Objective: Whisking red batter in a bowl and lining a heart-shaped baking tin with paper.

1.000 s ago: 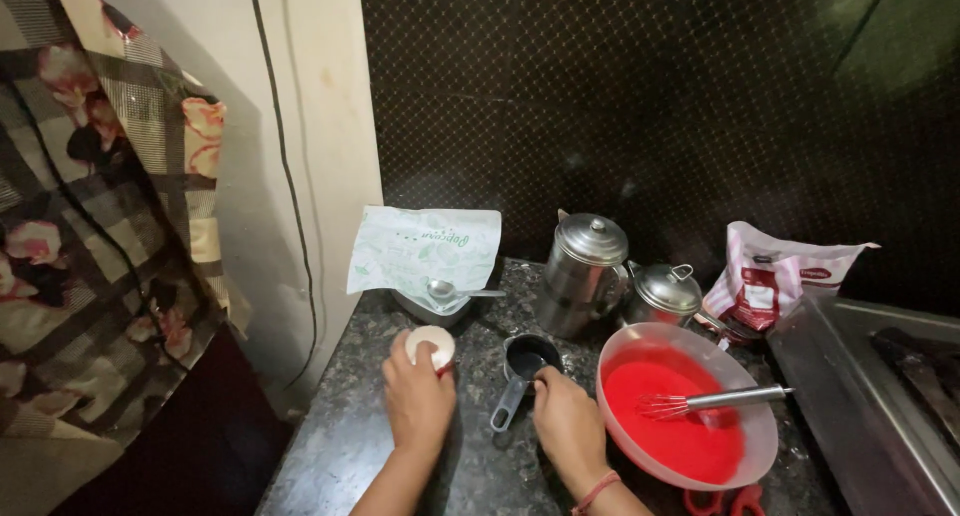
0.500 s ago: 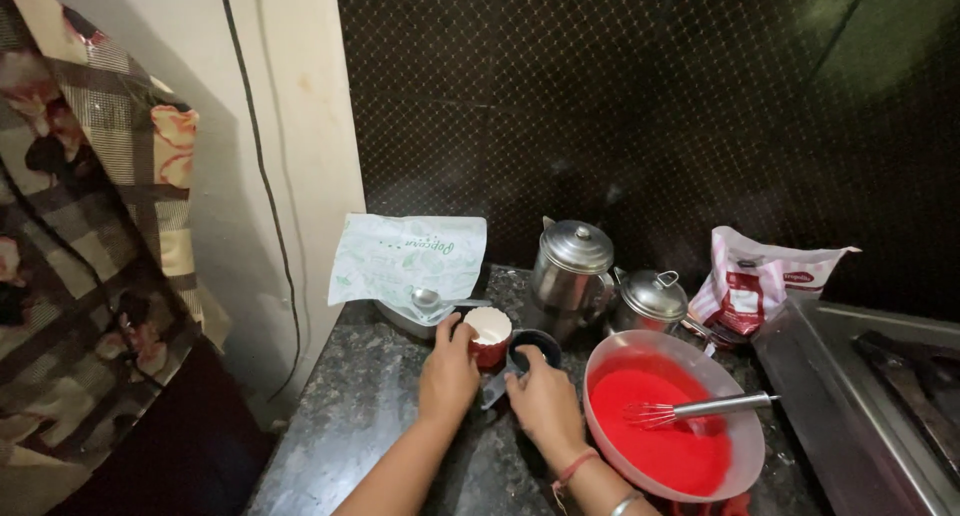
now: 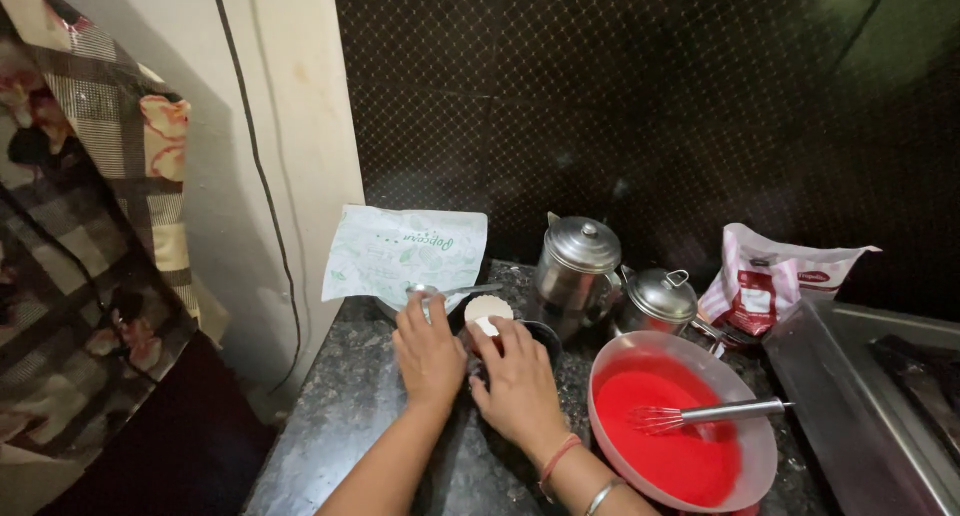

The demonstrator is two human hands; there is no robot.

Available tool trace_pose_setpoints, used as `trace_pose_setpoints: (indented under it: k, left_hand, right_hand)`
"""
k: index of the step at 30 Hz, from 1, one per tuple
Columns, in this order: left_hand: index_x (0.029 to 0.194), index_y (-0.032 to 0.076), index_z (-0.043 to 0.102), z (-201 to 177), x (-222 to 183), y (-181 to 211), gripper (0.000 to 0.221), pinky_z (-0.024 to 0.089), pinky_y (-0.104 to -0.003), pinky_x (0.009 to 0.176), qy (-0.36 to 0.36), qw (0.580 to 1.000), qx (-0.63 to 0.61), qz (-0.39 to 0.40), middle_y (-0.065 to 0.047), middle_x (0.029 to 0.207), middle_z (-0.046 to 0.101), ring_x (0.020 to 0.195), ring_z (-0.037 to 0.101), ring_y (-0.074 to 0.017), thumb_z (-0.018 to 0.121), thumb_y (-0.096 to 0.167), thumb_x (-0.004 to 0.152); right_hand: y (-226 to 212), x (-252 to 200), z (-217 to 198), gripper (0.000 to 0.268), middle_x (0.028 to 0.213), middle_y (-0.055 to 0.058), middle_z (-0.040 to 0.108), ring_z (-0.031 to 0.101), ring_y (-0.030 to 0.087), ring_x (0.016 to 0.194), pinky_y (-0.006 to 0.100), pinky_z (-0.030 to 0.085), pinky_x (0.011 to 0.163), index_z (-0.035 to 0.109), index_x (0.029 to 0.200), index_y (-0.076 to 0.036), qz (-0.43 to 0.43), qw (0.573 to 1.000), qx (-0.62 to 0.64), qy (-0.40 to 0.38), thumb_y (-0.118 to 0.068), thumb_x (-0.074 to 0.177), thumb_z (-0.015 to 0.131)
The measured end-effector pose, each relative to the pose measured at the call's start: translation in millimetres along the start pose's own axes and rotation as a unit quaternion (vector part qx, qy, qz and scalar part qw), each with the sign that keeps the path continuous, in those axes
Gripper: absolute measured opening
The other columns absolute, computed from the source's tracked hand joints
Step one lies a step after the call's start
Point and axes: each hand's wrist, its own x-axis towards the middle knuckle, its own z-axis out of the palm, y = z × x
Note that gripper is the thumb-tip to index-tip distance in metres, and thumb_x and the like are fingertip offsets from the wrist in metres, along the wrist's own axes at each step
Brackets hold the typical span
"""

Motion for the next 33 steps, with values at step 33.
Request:
trace_pose_setpoints:
  k: [33]
  left_hand:
    - [0.092, 0.011, 0.074, -11.2, -44.6, -38.1, 0.018, 0.043, -0.047, 0.083, -0.048, 0.995, 0.081, 0.033, -0.006, 0.104, 0.073, 0.103, 0.059, -0.0301, 0.061, 0.013, 0.079]
  right_hand:
    - [10.9, -33.2, -5.7, 0.076, 0.152, 0.018, 0.039, 0.034, 0.038, 0.143, 0.050, 0.031, 0.113, 0.042, 0.150, -0.009, 0.030, 0.999, -0.040, -0.001, -0.023, 0.082, 0.072]
